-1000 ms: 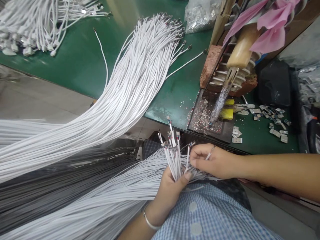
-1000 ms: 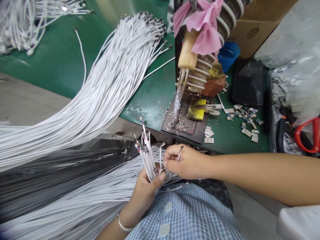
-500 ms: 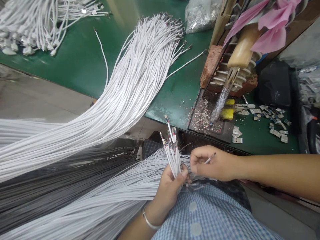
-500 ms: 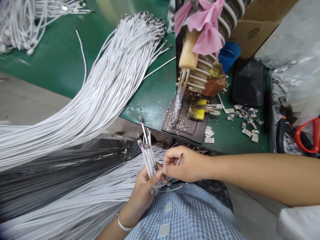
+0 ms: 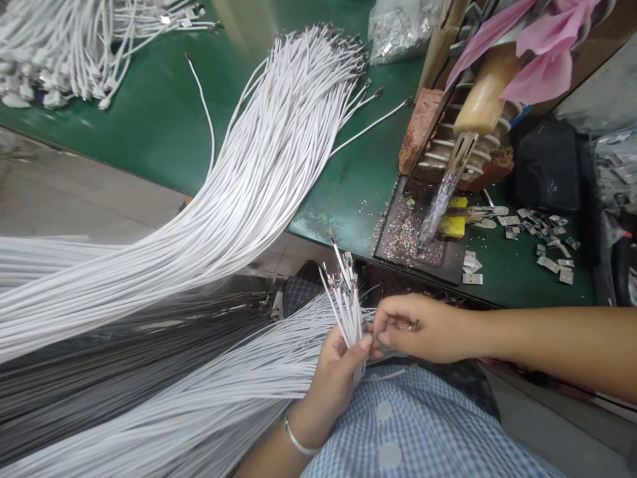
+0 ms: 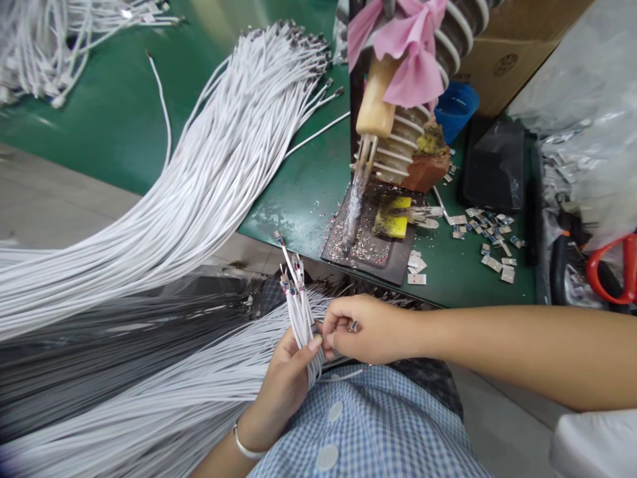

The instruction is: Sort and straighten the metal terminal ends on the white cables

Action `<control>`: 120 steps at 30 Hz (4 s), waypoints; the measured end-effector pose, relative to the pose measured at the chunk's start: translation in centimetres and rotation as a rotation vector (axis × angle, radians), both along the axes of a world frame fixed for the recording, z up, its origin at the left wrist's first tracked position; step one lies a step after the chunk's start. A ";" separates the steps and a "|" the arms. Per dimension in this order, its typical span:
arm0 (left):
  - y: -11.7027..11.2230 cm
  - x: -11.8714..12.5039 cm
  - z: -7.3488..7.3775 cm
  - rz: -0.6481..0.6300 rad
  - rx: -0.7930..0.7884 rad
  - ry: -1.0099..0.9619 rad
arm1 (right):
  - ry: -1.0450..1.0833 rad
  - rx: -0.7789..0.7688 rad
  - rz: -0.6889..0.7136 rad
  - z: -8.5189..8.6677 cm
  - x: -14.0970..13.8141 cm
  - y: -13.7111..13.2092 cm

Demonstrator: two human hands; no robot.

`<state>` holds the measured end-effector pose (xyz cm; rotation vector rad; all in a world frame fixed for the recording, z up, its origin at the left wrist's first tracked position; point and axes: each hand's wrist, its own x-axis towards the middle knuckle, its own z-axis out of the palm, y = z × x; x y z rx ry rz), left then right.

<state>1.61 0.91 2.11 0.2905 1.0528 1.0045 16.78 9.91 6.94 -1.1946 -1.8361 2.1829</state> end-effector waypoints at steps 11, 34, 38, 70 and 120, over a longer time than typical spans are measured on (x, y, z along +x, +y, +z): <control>0.1 -0.1 0.4 0.022 -0.031 0.014 | -0.075 -0.085 -0.164 0.6 -0.3 0.8; 0.1 -0.2 0.4 0.044 -0.004 -0.003 | -0.177 0.066 0.110 2.0 0.4 2.3; 0.0 -0.4 0.2 0.024 0.008 -0.006 | -0.239 0.314 0.255 2.0 0.4 2.3; 0.2 -0.7 -0.7 -0.028 0.014 -0.043 | -0.765 0.550 -0.160 -5.5 8.4 -3.1; 0.4 -0.6 0.7 0.090 0.008 0.123 | -0.062 0.103 0.189 1.5 1.3 1.1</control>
